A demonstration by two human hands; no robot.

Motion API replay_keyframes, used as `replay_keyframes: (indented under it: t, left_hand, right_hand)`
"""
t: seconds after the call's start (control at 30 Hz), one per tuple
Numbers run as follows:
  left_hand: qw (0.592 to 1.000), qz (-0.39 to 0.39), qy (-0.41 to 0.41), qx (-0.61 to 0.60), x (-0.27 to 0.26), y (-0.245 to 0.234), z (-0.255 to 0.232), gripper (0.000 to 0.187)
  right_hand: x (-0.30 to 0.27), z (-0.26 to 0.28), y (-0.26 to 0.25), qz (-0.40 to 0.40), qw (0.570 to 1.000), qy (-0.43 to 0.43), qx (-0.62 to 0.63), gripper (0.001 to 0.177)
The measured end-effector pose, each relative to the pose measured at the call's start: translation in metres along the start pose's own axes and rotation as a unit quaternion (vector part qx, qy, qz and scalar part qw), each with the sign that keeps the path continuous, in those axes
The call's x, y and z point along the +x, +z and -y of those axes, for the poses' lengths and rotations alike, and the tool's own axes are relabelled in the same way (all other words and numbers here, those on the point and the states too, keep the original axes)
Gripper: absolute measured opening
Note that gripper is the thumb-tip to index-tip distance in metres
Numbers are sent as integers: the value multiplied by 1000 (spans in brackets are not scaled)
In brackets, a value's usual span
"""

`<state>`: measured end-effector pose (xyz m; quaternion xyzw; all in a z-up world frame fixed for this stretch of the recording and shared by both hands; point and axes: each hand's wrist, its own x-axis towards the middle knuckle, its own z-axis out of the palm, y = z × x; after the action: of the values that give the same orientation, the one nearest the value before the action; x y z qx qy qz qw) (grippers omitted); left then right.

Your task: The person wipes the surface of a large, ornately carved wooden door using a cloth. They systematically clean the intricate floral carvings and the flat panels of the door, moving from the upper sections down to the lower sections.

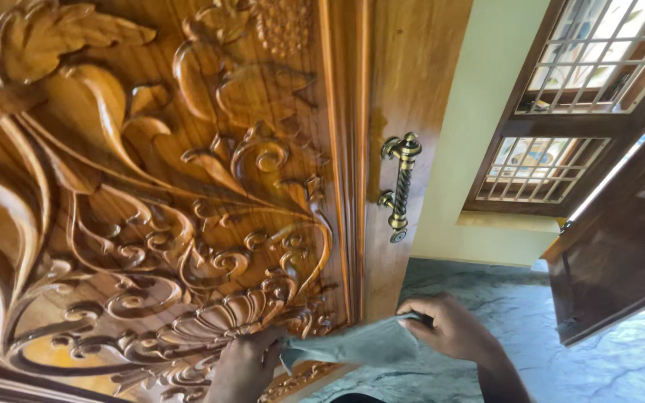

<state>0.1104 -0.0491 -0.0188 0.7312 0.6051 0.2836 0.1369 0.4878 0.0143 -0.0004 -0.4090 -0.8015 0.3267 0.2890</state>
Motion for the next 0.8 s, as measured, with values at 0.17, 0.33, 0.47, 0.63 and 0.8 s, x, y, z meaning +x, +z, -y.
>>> replay_keyframes:
  t: [0.17, 0.33, 0.47, 0.63, 0.8]
  left_hand:
    - [996, -68, 37, -48, 9, -9, -8, 16]
    - [978, -203, -48, 0, 23, -36, -40, 16]
    - [925, -333, 45, -177, 23, -29, -61, 21]
    - [887, -352, -56, -294, 23, -6, -35, 20]
    - [860, -347, -49, -370, 21, -5, -20, 19]
  right_hand:
    - [8, -8, -11, 0, 1000, 7, 9, 12]
    - [45, 10, -29, -89, 988, -97, 79, 15]
    - [66, 10, -19, -233, 885, -356, 189, 13]
    - [84, -10, 32, -194, 941, -130, 244, 19]
    - [90, -13, 40, -179, 931, -103, 301, 22]
